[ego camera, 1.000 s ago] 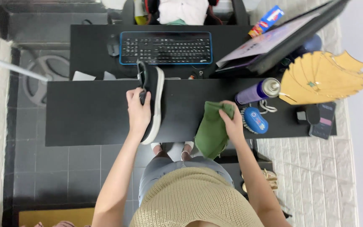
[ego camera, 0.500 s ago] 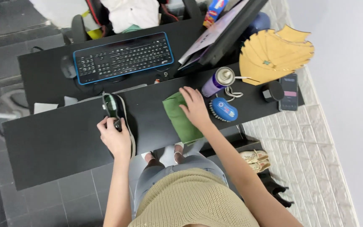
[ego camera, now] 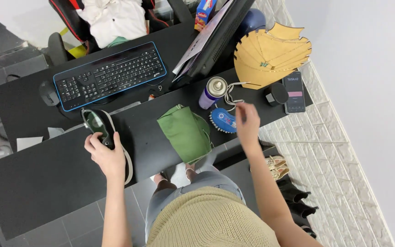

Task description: Cleaning a black sneaker with a brush and spray before threading and tying the laces.

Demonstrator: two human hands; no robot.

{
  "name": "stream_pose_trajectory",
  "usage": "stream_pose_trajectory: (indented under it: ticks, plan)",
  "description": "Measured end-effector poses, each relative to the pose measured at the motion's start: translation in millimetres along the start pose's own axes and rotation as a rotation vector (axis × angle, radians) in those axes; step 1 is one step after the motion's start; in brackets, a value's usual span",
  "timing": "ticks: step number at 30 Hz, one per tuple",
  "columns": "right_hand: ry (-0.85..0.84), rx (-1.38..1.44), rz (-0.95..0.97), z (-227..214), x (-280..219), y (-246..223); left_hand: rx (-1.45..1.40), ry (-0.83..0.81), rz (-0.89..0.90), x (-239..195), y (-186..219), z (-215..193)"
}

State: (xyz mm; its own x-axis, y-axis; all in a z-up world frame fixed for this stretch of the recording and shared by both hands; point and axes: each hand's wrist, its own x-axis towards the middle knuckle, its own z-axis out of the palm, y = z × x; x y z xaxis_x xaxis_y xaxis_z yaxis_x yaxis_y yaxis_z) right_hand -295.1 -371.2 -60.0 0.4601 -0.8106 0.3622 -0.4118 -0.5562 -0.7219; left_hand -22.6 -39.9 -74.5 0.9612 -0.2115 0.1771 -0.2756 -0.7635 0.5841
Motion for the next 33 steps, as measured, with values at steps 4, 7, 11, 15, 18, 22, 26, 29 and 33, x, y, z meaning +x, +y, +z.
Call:
stream_pose_trajectory:
  ticks: [4, 7, 11, 15, 18, 22, 26, 29, 33]
  plan:
    - [-0.24, -0.181, 0.14, -3, 26, 30, -0.006, -0.04, 0.03, -21, 15, -19]
    - [-0.358, -0.273, 0.106, 8, 35, 51, -0.018, -0.005, 0.113, -49, 25, -35]
    - [-0.541, -0.227, 0.13, 19, 37, 73, -0.152, 0.031, 0.198, -86, 28, -45]
    - [-0.509, -0.125, 0.142, 22, 37, 76, -0.212, 0.013, 0.235, -112, 22, -38]
    - [-0.362, -0.013, 0.166, 7, 40, 51, -0.247, -0.022, 0.316, -111, 30, -34]
    - [-0.338, 0.022, 0.184, -37, 39, -8, -0.317, -0.122, 0.261, -98, 51, -32]
    - [-0.365, 0.177, 0.172, -73, 16, -77, -0.422, -0.331, 0.317, -88, 85, -31]
    - [-0.4, 0.29, 0.187, -77, -13, -115, -0.427, -0.469, 0.438, -84, 109, -34]
    - [-0.621, 0.477, 0.203, -60, -45, -168, -0.567, -0.666, 0.659, -78, 131, -51]
